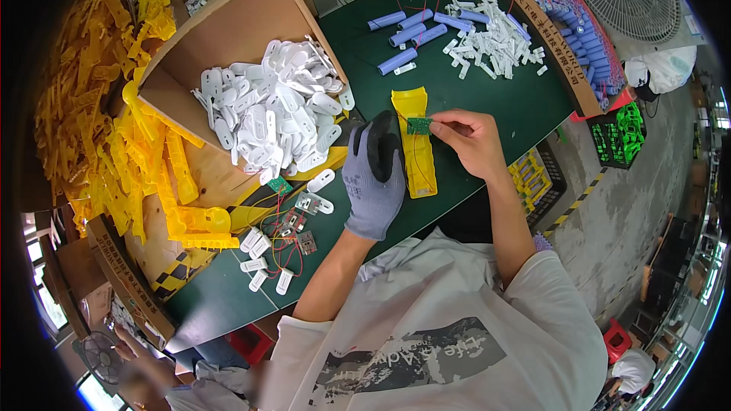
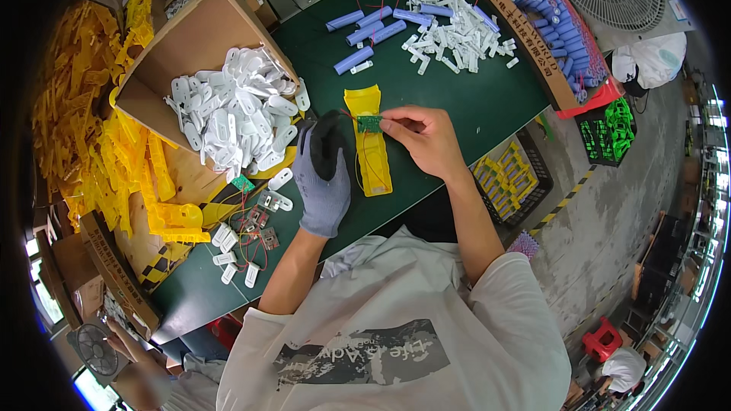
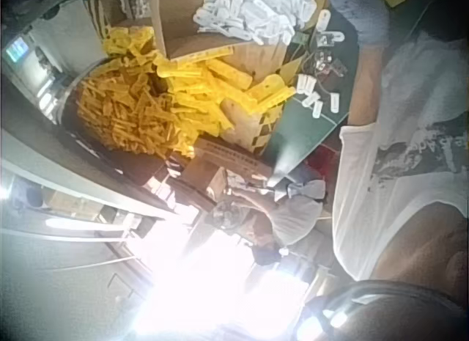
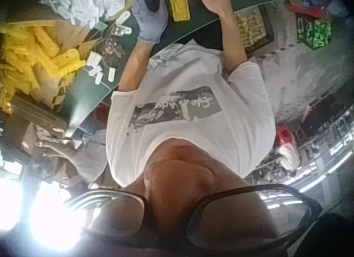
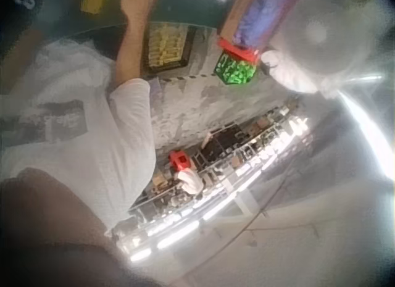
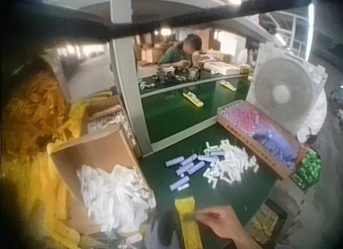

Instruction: Assembling the internal components and batteries into yellow plastic flashlight housings.

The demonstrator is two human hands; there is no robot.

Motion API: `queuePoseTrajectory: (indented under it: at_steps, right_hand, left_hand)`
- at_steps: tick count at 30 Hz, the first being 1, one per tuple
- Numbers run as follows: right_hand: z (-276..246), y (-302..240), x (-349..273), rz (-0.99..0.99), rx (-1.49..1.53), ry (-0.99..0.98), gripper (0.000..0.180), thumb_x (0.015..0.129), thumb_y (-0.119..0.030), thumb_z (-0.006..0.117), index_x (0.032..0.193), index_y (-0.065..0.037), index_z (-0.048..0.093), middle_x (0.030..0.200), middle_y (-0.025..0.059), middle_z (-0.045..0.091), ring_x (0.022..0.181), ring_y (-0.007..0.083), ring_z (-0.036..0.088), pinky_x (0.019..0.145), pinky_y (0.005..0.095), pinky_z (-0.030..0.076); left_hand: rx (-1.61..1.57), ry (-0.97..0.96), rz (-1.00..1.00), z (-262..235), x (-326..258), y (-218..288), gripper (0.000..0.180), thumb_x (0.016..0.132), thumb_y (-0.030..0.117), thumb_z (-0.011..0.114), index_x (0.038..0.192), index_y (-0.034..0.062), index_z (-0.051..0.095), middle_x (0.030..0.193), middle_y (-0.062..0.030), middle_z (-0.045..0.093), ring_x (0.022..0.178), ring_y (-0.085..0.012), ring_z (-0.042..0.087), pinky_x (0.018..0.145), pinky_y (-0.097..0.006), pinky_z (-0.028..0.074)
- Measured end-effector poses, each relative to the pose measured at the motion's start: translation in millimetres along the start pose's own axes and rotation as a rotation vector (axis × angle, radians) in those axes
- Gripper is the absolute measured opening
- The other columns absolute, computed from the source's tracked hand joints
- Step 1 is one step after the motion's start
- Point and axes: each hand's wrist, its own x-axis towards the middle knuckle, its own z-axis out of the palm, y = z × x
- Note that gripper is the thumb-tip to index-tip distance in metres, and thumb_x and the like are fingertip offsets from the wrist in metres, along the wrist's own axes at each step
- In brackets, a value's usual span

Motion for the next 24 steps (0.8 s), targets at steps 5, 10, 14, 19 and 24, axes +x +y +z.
queuePoseTrajectory:
  at_steps: [5, 10, 14, 19, 24]
  right_hand:
    - [7, -2, 3, 0.029, 0.010, 0.012, 0.014, 0.087, -0.003, 0.067, 0.098, 0.004, 0.068, 0.084, 0.0040, 0.068, 0.075, 0.0061, 0.060, 0.066, 0.0201, 0.048]
    - [4, 4, 10, 0.032, -0.027, 0.003, 0.015, 0.087, -0.007, 0.068, 0.098, 0.003, 0.068, 0.083, 0.0052, 0.069, 0.073, 0.0067, 0.062, 0.065, 0.0202, 0.049]
    - [8, 2, 12, 0.050, 0.016, 0.032, 0.014, 0.086, -0.006, 0.068, 0.097, 0.004, 0.068, 0.082, 0.0047, 0.068, 0.073, 0.0060, 0.061, 0.064, 0.0197, 0.048]
    - [7, 2, 11, 0.065, 0.020, 0.034, 0.014, 0.087, -0.006, 0.068, 0.097, 0.004, 0.066, 0.085, 0.0052, 0.067, 0.077, 0.0069, 0.061, 0.066, 0.0199, 0.049]
    - [6, 6, 6, 0.155, 0.439, -0.128, 0.014, 0.089, -0.004, 0.065, 0.100, 0.004, 0.064, 0.092, 0.0064, 0.066, 0.083, 0.0101, 0.063, 0.073, 0.0222, 0.051]
  left_hand:
    - [-0.207, -0.086, -0.270, 1, -1, 8, 0.048, 0.079, -0.005, 0.057, 0.127, 0.0017, 0.051, 0.111, -0.0200, 0.062, 0.103, -0.0348, 0.061, 0.089, -0.038, 0.048]
    - [-0.181, -0.103, -0.163, 4, 1, -6, 0.059, 0.081, 0.000, 0.062, 0.136, 0.0008, 0.043, 0.108, -0.0225, 0.062, 0.092, -0.0333, 0.065, 0.077, -0.039, 0.051]
    - [-0.245, -0.151, -0.229, 4, 2, -4, 0.057, 0.082, 0.001, 0.062, 0.136, 0.0007, 0.043, 0.109, -0.0207, 0.063, 0.091, -0.0304, 0.067, 0.076, -0.037, 0.052]
    - [-0.340, -0.189, -0.300, 3, 2, -1, 0.056, 0.083, 0.003, 0.064, 0.135, 0.0012, 0.043, 0.107, -0.0187, 0.064, 0.091, -0.0264, 0.066, 0.078, -0.035, 0.051]
    - [-0.687, -0.134, -0.463, 3, 1, 5, 0.051, 0.089, 0.004, 0.058, 0.137, 0.0012, 0.041, 0.115, -0.0136, 0.059, 0.102, -0.0177, 0.059, 0.089, -0.032, 0.047]
